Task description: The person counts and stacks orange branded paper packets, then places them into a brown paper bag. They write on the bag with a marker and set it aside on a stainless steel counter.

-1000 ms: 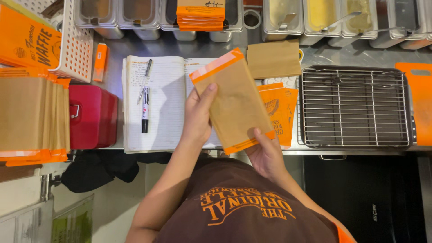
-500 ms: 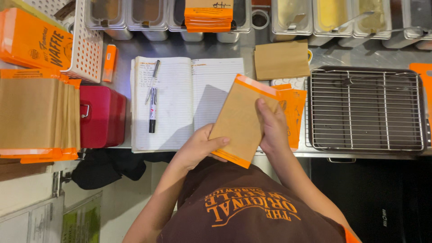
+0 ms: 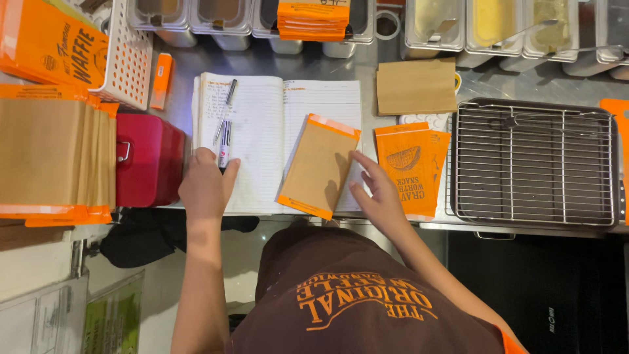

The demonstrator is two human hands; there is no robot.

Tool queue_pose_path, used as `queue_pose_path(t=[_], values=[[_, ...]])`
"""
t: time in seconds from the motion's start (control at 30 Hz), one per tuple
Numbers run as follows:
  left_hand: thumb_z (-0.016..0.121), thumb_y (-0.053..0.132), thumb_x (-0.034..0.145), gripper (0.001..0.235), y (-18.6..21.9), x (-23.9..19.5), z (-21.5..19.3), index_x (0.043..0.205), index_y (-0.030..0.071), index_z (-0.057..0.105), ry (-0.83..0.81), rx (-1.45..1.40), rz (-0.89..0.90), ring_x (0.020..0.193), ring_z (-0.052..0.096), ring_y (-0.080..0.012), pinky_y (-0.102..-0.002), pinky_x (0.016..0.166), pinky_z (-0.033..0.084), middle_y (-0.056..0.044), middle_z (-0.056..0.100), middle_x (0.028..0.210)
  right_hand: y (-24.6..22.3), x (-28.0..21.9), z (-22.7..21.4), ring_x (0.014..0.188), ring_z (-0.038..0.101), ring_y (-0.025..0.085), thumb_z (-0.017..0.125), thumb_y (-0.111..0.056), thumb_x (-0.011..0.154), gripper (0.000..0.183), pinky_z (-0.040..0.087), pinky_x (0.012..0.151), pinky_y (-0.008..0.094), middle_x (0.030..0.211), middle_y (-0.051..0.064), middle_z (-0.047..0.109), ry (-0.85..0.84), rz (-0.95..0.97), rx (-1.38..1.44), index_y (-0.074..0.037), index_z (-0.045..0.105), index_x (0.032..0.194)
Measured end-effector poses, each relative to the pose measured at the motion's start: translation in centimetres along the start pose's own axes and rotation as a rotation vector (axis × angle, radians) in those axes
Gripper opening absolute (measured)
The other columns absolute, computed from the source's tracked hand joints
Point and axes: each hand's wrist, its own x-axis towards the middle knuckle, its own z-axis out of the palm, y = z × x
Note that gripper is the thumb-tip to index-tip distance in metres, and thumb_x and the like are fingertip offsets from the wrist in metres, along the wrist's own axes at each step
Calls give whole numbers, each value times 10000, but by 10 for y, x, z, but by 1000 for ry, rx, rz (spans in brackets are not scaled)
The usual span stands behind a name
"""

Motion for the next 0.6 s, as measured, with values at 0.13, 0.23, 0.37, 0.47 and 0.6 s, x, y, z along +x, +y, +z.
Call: queue_pose_path(t=[0.13,0.23,0.37,0.47,0.6], values=[[732,259,1010,275,3,5,-3,980,38,571,-92,-109,37,742,645,-366,-467,635,498,-141,678,809,-26,-7,8,1379,550,230,600,-79,986,436,466,1137,396,1473,114,562,-26,-112,-150,-57,554,1420],[711,203,975,176,22,-4,-17,964,56,616,-333,-691,-125,637,537,-152,-342,565,428,-65,647,710,-41,-11,11,1228,626,200,532,-148,1044,359,557,1012,360,1334,119,625,-129,15,86,-38,582,1383],[705,79,891,167,67,-34,-21,915,87,541,-744,-1193,61,595,590,-52,-234,476,445,-15,629,692,-53,-19,13,788,673,134,441,-264,1061,348,591,667,274,1002,80,679,-392,294,463,-48,581,1295],[682,54,918,173,106,-55,-13,878,81,516,-830,-1342,-44,502,499,-48,-223,425,365,-17,578,650,-58,-27,13,604,503,65,462,-267,1114,301,466,512,232,802,20,534,-457,324,513,-13,616,1165],[631,113,969,210,127,-56,-10,806,85,502,-618,-1497,-198,456,455,-51,-228,395,358,-6,525,621,-51,-33,14,545,401,44,505,-260,1118,290,384,470,214,714,-22,458,-366,263,447,-10,590,998]])
